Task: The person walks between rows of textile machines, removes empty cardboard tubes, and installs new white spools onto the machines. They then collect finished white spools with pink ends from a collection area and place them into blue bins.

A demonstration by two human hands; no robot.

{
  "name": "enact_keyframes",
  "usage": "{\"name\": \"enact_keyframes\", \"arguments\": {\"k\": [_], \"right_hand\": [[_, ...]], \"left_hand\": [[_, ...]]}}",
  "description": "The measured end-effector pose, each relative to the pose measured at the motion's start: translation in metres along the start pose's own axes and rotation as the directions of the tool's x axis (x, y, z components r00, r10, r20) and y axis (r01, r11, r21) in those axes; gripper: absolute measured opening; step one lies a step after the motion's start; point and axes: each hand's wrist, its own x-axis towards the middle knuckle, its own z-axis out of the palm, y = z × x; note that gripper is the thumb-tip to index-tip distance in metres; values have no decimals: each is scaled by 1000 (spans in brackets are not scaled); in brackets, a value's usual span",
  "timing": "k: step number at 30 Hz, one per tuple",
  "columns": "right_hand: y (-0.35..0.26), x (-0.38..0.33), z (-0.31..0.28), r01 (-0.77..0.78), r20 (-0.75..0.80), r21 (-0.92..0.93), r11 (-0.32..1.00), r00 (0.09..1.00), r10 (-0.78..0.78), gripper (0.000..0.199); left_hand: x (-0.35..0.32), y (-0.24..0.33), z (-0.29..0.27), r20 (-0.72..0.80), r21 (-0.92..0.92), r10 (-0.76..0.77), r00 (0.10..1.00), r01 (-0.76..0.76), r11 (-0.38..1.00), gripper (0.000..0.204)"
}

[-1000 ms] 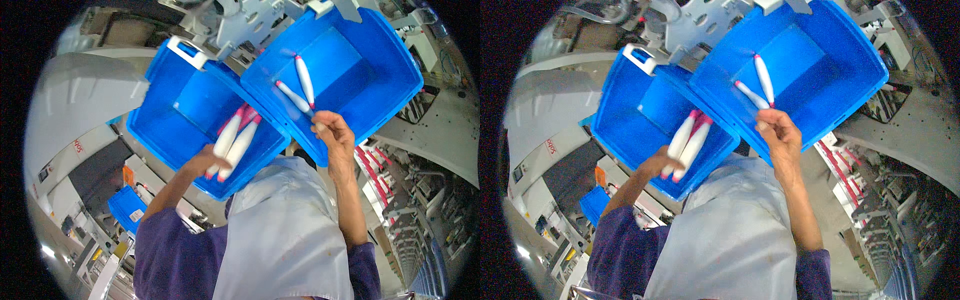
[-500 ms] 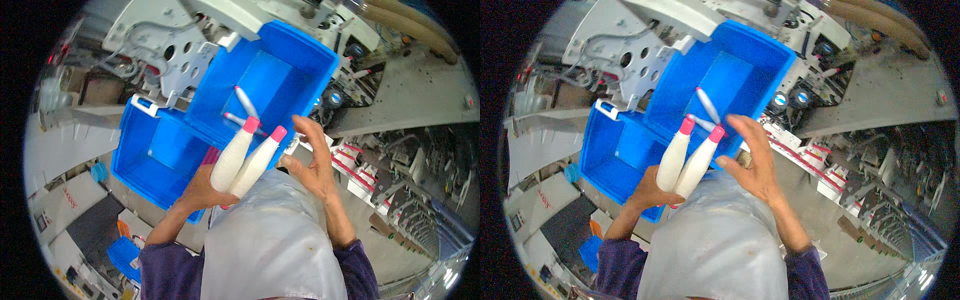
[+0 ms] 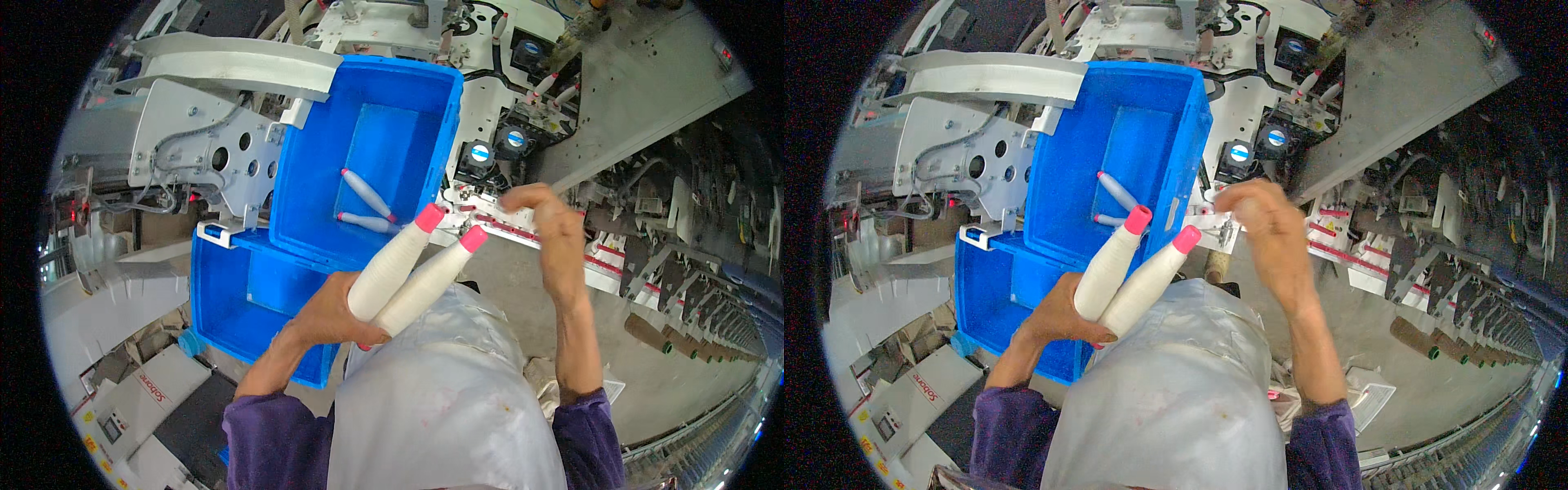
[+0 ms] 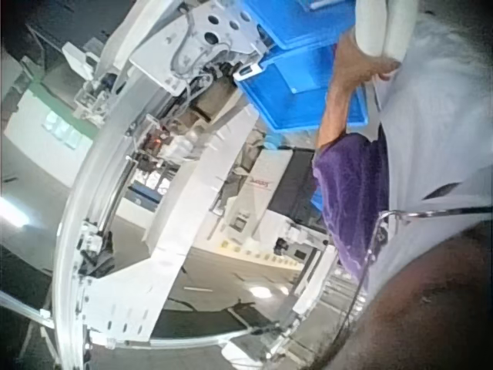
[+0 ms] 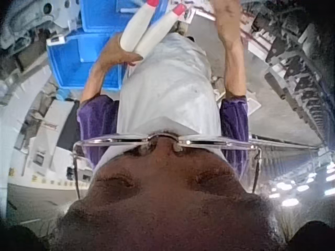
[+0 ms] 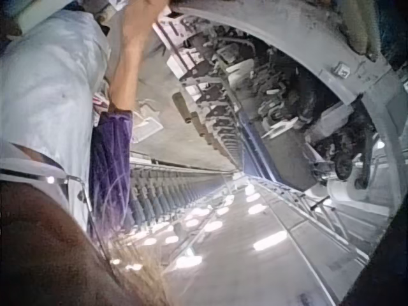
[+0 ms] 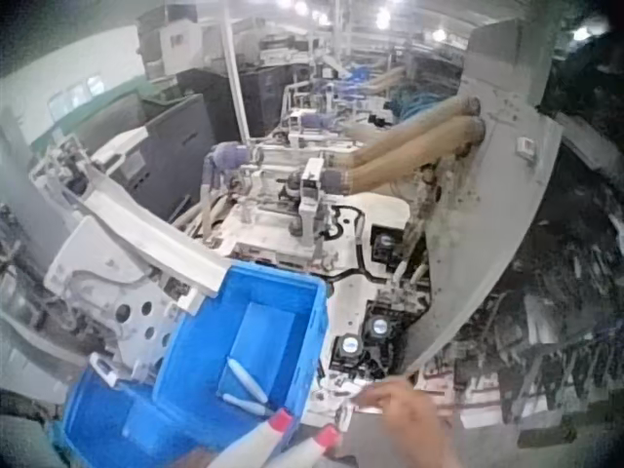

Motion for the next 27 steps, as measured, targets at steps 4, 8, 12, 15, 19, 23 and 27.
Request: {"name": "enact_keyframes", "arguments": {"k": [4, 8, 12, 15, 19, 23, 27], "right_hand": [[7, -6, 15, 90, 234, -264, 960, 972, -26, 28], [17, -2, 24, -112, 228, 96, 989, 970, 88, 24], [20, 4, -13, -189, -59, 768, 612, 931, 361, 16], [27, -2, -32, -110, -190, 600, 793, 943, 275, 23], [53, -23, -26, -222, -238, 419, 881, 909, 342, 35], [85, -43, -14, -274, -345, 659, 700, 717, 605, 41], [121, -72, -22, -330, -386, 647, 688, 636, 668, 32]], "left_hand": [[7, 11, 5, -5, 127, 58, 998, -57, 990, 61], [13, 12, -1, -48, 219, 117, 992, -104, 970, 62], [17, 11, 0, -67, 304, 147, 987, -120, 945, 62], [21, 14, -2, -73, 195, 37, 997, -22, 981, 60], [50, 19, 11, -2, -160, -4, 1000, 4, 987, 59], [115, 16, 55, 78, -370, 28, 997, 3, 929, 71], [197, 33, 101, 140, -673, 167, 976, -30, 739, 61]]}}
